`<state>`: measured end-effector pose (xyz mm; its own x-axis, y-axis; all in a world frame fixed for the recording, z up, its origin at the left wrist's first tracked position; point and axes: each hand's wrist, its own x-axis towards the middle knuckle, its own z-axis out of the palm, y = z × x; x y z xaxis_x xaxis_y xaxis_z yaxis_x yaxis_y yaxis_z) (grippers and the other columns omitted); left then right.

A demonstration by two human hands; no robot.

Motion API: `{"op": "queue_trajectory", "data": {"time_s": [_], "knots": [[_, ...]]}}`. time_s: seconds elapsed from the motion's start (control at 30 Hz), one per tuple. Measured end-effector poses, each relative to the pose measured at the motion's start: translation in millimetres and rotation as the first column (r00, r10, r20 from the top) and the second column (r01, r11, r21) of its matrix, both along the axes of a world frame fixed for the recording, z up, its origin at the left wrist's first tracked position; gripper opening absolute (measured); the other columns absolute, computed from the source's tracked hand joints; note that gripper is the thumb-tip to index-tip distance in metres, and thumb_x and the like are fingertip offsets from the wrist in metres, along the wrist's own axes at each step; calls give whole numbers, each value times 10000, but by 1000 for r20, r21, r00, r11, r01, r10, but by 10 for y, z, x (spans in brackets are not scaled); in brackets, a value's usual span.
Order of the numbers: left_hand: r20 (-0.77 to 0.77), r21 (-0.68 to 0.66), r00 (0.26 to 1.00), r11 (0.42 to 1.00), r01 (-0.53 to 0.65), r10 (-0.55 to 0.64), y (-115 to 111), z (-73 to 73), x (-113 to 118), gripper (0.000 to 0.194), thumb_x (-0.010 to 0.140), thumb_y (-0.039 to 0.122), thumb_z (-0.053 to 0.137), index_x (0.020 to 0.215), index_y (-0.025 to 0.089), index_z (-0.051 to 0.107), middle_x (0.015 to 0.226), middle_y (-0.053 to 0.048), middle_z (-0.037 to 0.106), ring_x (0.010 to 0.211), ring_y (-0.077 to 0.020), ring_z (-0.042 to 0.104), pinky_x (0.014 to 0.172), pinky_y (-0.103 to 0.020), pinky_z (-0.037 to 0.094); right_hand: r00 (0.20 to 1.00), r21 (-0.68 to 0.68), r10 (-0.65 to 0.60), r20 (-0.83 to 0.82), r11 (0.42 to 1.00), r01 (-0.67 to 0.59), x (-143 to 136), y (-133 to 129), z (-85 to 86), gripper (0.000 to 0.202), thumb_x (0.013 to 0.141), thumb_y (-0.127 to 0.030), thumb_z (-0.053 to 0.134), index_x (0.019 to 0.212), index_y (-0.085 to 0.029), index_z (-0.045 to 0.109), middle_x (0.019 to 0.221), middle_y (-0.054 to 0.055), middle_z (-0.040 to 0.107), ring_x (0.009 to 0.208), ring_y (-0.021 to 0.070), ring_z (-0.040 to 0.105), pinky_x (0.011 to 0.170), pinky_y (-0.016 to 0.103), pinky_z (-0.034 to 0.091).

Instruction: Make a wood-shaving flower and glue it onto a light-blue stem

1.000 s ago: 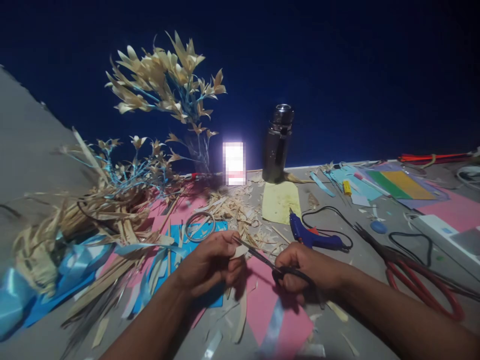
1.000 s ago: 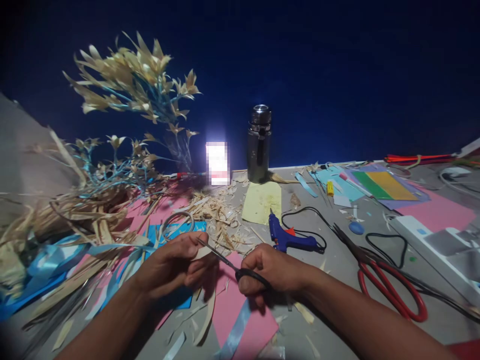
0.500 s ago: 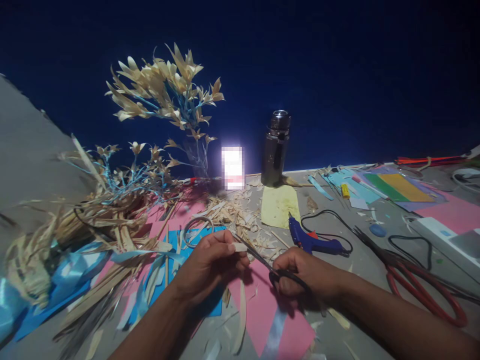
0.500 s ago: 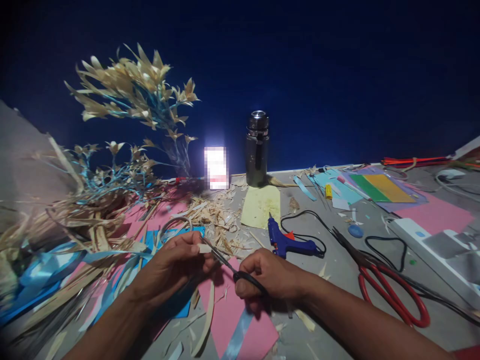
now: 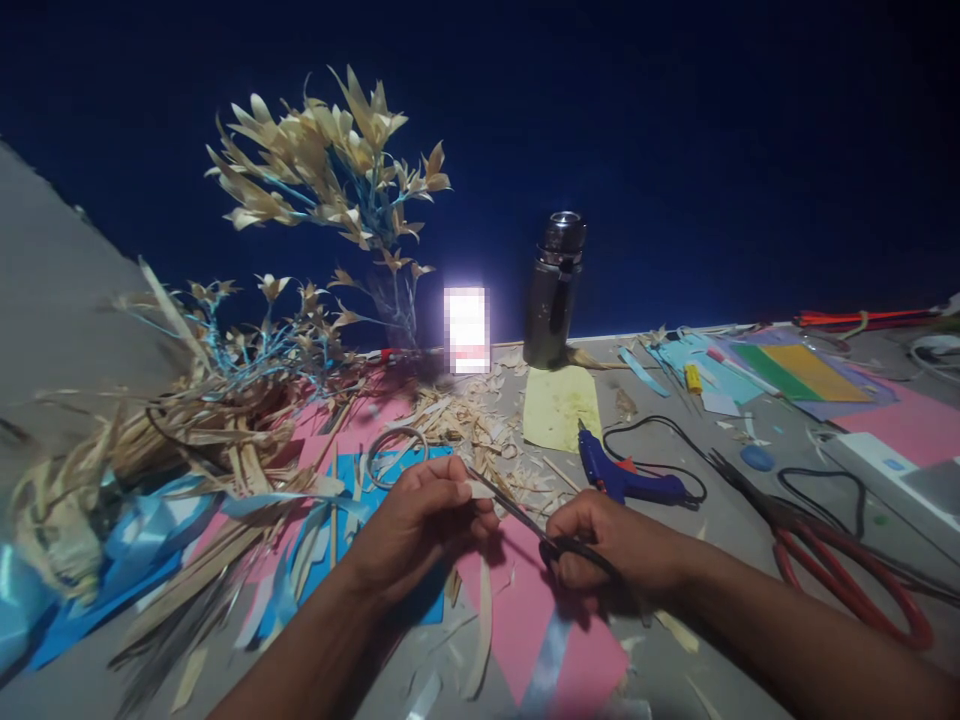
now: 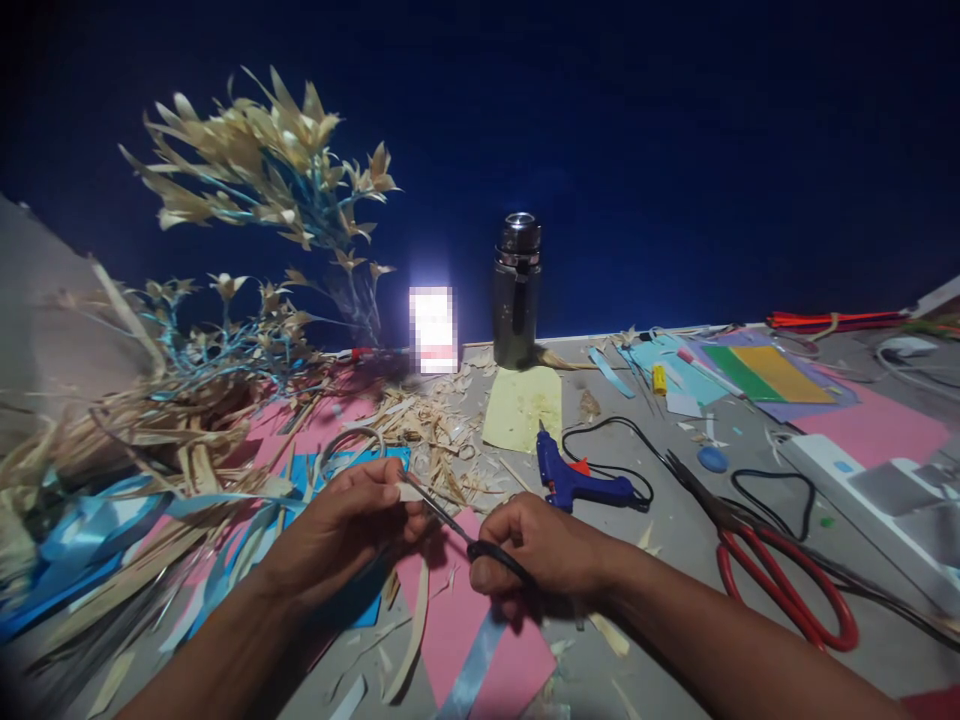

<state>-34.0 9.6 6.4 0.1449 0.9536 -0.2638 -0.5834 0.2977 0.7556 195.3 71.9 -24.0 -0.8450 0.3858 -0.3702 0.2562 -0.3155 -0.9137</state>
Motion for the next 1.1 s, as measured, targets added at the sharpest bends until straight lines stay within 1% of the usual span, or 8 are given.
{"op": "queue_trajectory", "data": {"time_s": [0.2,0.3,0.47,0.57,0.77,0.87,0.97,1.1], "knots": [[-16,-21,1000,1000,-9,9,-6,-9,-6,149,741,108,723,690,154,591,669,-101,732,599,-206,686,596,-339,574,999,5,-7,34,1000,6,-14,-11,42,517,660,-589,824,594,-150,557,515,-1,608,457,101,576,405,165,388],[-20,-20,1000,1000,-15,15,-5,-13,-1,145,747,105,718,688,153,594,670,-100,732,597,-202,683,595,-334,572,999,8,-2,46,1000,1,-15,-11,60,504,662,-573,826,599,-149,560,520,2,617,438,88,558,387,155,365],[5,-10,1000,1000,-1,1,-3,-5,5,141,743,99,715,688,151,596,665,-98,728,599,-211,688,587,-342,572,998,14,-8,63,1000,7,-10,-10,30,463,696,-519,816,595,-148,557,512,-6,624,406,70,536,378,146,361],[10,-5,1000,1000,5,-5,1,-8,2,133,744,95,710,691,148,600,661,-99,726,584,-207,683,589,-343,569,998,1,-21,66,1000,21,-11,-16,13,439,674,-477,836,587,-151,555,503,-13,623,406,77,550,364,142,350],[18,-12,1000,1000,0,0,0,-29,-17,131,726,103,735,720,144,610,668,-103,735,567,-201,680,592,-332,559,996,-36,-33,79,999,36,-11,-28,30,390,682,-413,824,574,-154,552,475,-29,601,354,50,477,317,130,293],[20,-21,1000,1000,-3,4,0,-9,-18,164,700,103,760,711,148,603,664,-94,735,547,-201,671,565,-334,554,994,-46,-34,100,998,39,-5,-30,26,345,691,-371,805,575,-155,563,471,-32,595,341,49,464,296,130,270],[22,-21,1000,1000,1,0,4,24,-8,194,684,108,778,681,147,588,636,-87,726,513,-201,656,531,-347,554,995,-57,-33,95,998,38,1,-29,31,323,683,-342,803,571,-152,567,466,-37,588,350,49,473,306,125,288],[12,-6,1000,1000,15,-15,15,47,5,199,678,118,785,661,139,588,626,-91,724,492,-197,651,524,-365,564,992,-46,-33,121,998,39,2,-23,65,300,684,-305,792,565,-152,564,458,-51,576,333,33,429,299,119,271]]}}
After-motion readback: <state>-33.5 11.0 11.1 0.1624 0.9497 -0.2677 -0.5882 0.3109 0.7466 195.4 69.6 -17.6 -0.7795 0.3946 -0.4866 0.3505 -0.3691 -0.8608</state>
